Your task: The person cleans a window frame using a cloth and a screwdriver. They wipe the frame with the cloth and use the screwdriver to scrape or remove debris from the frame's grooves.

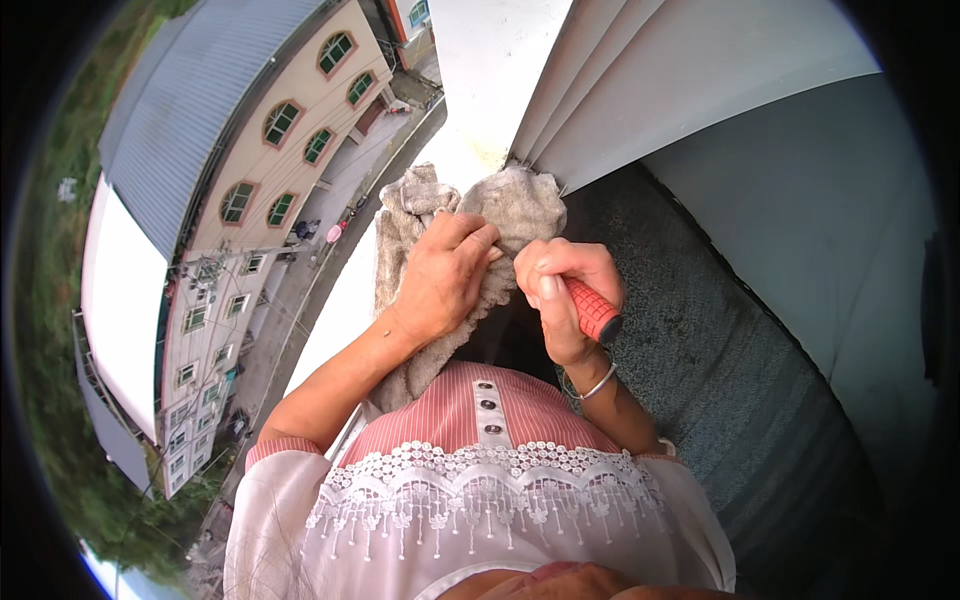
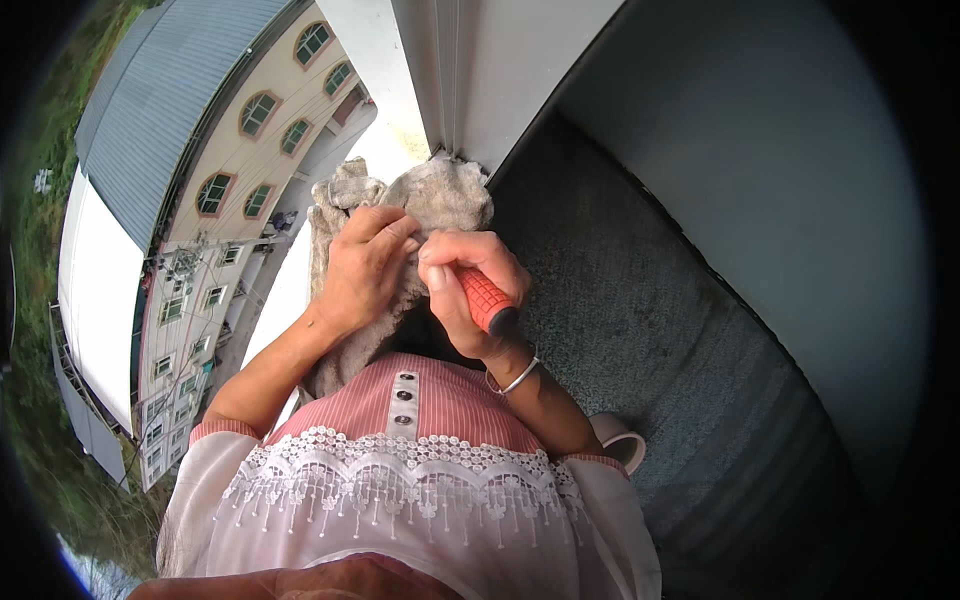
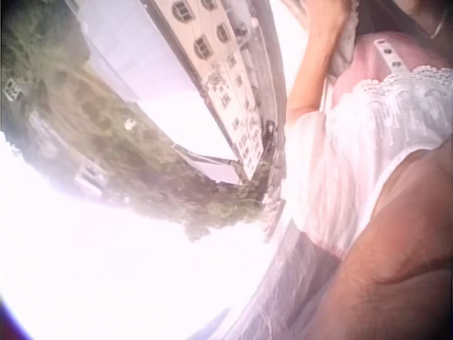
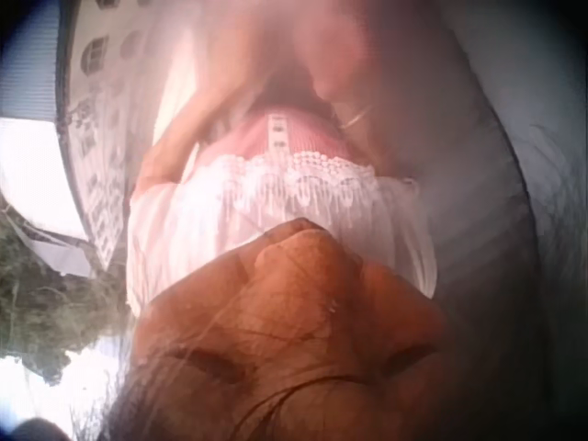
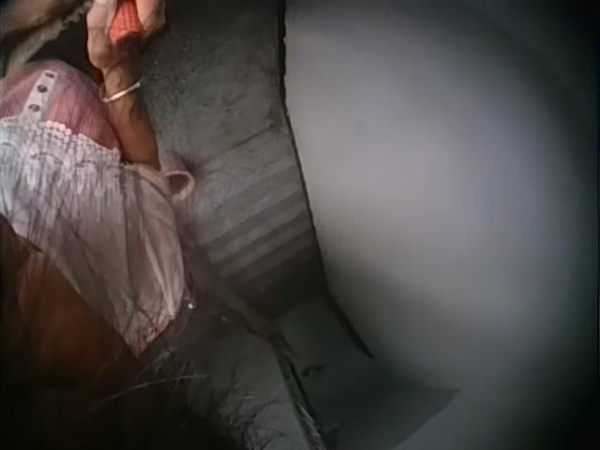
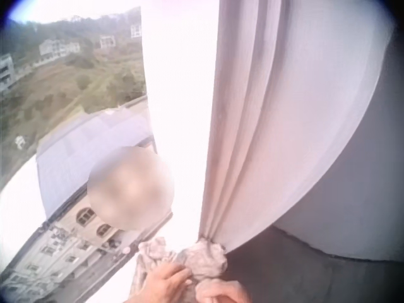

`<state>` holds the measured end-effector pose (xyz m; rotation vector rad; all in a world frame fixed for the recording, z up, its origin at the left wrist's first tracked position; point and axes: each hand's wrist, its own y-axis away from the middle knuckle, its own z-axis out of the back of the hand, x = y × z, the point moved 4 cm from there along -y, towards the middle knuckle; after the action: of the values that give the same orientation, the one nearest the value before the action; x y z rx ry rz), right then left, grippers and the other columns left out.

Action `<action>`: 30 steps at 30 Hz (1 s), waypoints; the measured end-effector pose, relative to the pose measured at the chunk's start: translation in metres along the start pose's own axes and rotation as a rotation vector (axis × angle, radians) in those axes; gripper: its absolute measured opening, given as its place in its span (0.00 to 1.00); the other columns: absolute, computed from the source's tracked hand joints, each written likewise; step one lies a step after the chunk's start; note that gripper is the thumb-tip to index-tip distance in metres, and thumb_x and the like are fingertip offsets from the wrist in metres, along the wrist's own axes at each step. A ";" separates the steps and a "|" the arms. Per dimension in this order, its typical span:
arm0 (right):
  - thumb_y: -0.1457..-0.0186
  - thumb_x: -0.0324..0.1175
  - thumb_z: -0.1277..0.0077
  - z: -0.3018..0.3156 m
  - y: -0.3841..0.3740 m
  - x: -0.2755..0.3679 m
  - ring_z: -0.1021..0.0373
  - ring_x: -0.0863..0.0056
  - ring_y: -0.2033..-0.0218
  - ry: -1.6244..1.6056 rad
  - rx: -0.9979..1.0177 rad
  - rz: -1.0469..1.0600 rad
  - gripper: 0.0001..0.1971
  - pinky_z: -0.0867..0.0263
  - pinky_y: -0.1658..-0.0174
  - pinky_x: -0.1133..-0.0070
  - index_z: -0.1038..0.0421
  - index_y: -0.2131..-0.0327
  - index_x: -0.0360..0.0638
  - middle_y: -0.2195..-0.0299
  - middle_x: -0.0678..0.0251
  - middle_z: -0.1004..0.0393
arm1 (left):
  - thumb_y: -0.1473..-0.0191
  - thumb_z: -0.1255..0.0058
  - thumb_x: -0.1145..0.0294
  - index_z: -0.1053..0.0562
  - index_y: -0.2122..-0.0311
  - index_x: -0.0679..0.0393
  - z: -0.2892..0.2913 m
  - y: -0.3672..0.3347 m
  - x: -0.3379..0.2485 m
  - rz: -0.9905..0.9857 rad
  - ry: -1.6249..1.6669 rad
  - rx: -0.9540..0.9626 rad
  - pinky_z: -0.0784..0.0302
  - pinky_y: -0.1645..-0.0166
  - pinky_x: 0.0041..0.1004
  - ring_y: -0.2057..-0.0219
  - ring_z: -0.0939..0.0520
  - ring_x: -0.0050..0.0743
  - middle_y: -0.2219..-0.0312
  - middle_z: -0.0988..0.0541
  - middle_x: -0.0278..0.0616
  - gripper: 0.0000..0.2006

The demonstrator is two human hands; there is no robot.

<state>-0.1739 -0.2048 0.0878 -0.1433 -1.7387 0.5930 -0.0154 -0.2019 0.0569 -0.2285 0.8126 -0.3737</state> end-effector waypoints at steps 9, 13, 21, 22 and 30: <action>0.43 0.17 0.52 0.013 -0.020 0.004 0.35 0.73 0.77 0.331 0.041 0.404 0.12 0.33 0.73 0.75 0.36 0.55 0.38 0.72 0.60 0.30 | 0.51 0.45 0.78 0.26 0.51 0.69 -0.035 -0.055 -0.005 -0.170 0.135 -0.057 0.25 0.48 0.40 0.53 0.23 0.55 0.54 0.24 0.53 0.19; 0.40 0.19 0.54 -0.001 -0.019 -0.002 0.37 0.77 0.78 0.310 0.014 0.342 0.11 0.36 0.72 0.77 0.38 0.54 0.38 0.75 0.65 0.33 | 0.48 0.44 0.76 0.25 0.52 0.68 -0.026 -0.041 -0.002 -0.070 0.102 0.019 0.25 0.50 0.40 0.55 0.23 0.54 0.56 0.23 0.52 0.17; 0.42 0.17 0.51 0.006 -0.002 0.012 0.32 0.77 0.75 -0.058 0.002 0.121 0.12 0.31 0.69 0.76 0.35 0.55 0.38 0.74 0.65 0.29 | 0.51 0.41 0.79 0.23 0.54 0.65 -0.010 -0.003 -0.007 -0.063 0.039 -0.017 0.21 0.54 0.39 0.57 0.20 0.51 0.56 0.21 0.50 0.16; 0.47 0.14 0.47 0.006 -0.006 0.008 0.29 0.71 0.73 0.167 0.025 0.243 0.16 0.28 0.67 0.73 0.32 0.55 0.38 0.73 0.63 0.27 | 0.51 0.41 0.79 0.22 0.54 0.65 -0.016 -0.019 -0.005 -0.092 0.033 -0.054 0.21 0.54 0.39 0.57 0.20 0.51 0.56 0.21 0.50 0.16; 0.49 0.20 0.46 -0.072 -0.053 0.001 0.22 0.59 0.70 0.531 0.226 0.269 0.18 0.28 0.64 0.70 0.27 0.53 0.40 0.71 0.55 0.22 | 0.45 0.43 0.79 0.21 0.57 0.65 -0.023 -0.025 0.028 0.157 0.898 -0.062 0.24 0.44 0.31 0.51 0.20 0.40 0.53 0.20 0.48 0.10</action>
<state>-0.0952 -0.2276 0.1227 -0.3460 -1.1375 0.8562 -0.0213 -0.2374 0.0317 -0.0409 1.7167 -0.2956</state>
